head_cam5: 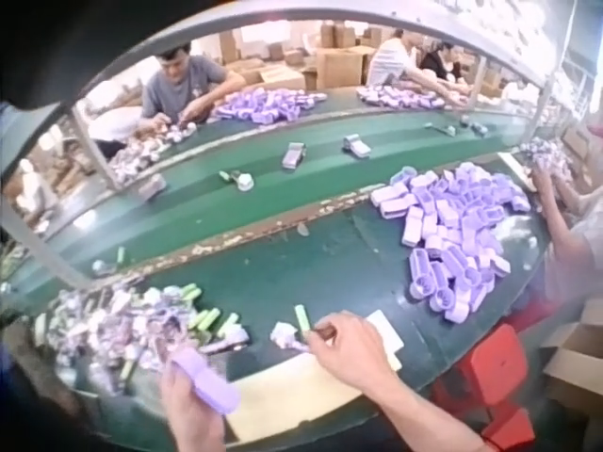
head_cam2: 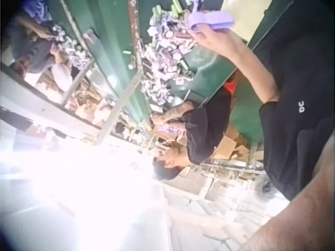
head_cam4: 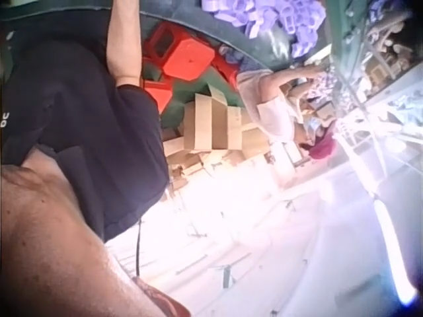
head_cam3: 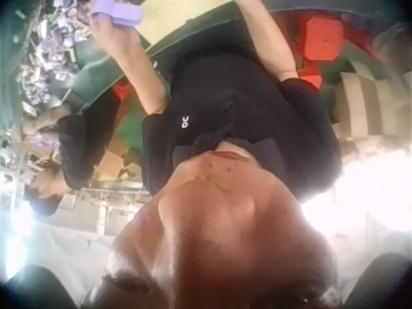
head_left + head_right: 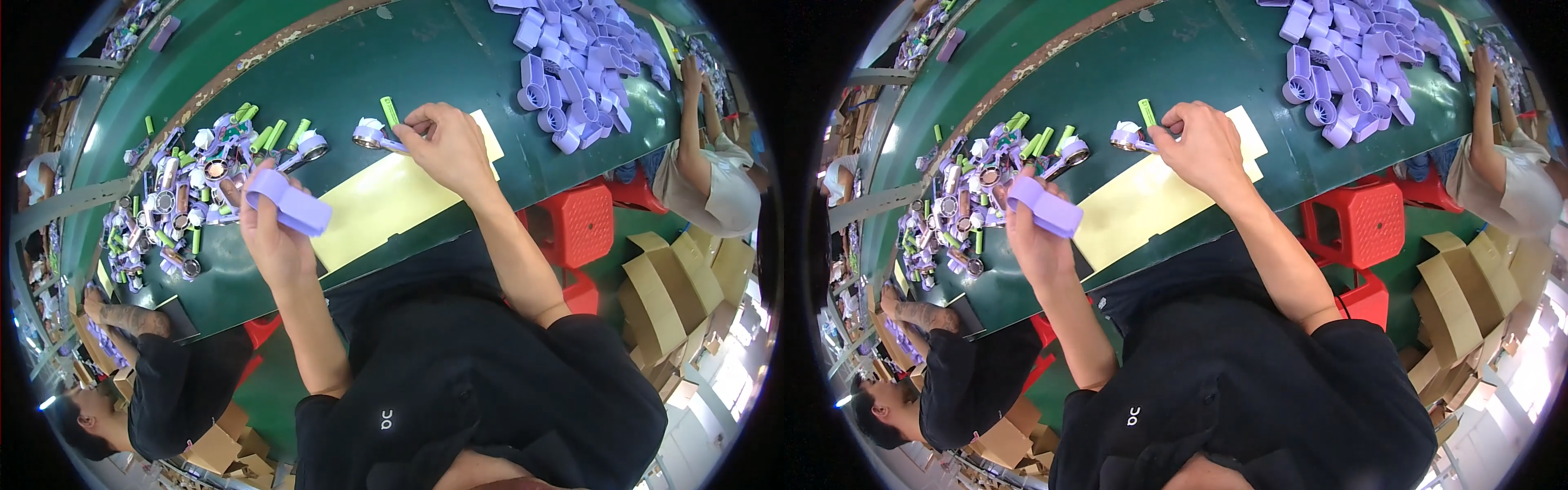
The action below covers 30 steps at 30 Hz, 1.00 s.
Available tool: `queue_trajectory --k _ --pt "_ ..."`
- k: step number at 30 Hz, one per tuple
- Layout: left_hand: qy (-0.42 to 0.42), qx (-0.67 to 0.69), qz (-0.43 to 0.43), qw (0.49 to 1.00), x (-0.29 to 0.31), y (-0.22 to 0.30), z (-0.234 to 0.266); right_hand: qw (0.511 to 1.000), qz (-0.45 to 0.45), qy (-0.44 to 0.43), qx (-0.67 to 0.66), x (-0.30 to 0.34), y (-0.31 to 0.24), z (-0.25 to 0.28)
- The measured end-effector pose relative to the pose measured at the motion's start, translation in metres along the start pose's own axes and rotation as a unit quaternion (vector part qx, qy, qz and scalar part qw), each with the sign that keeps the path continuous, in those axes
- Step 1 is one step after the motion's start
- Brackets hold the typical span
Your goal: The person assembles small portable handheld fans by hand, snapping together plastic components including a fan casing, fan blade, and motor unit.
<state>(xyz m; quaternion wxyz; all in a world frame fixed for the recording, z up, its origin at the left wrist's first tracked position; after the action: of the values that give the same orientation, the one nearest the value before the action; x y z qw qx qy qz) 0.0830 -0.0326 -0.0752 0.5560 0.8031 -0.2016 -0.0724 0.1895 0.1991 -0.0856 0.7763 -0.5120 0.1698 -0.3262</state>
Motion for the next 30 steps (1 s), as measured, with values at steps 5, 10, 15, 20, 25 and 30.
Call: queue_trajectory --k 5,10,15,20,25,30 --pt "-0.013 0.035 0.082 0.996 0.028 -0.022 -0.013 0.999 -0.044 0.018 -0.001 -0.011 -0.005 -0.006" --pt "-0.059 -0.009 0.127 0.990 0.032 -0.035 -0.037 0.998 -0.048 0.010 0.043 -0.019 -0.003 -0.004" --pt "-0.065 -0.009 0.133 0.989 0.024 -0.042 -0.044 0.996 -0.069 -0.018 0.059 -0.024 -0.015 -0.006" --pt "-0.073 -0.057 0.119 0.989 0.016 -0.053 -0.049 0.995 -0.085 -0.045 0.020 -0.030 -0.014 -0.009" --pt "-0.084 -0.029 0.152 0.984 0.014 -0.055 -0.044 0.997 -0.034 -0.061 0.020 -0.033 -0.018 -0.016" --pt "-0.091 0.080 0.154 0.981 0.019 -0.037 -0.041 0.997 0.027 -0.075 -0.012 -0.014 -0.042 -0.002"
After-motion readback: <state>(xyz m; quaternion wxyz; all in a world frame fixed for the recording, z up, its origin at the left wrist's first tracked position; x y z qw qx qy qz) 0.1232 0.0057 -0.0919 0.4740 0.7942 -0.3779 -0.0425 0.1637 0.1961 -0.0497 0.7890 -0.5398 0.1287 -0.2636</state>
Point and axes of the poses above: each hand's wrist, its own x-axis away from the middle knuckle, its own z-axis out of the back of the hand, y = z × x, the point moved 2 cm from there along -x, towards the middle knuckle, and after that the axes turned 14 degrees about -x, right-handed, at the moved point
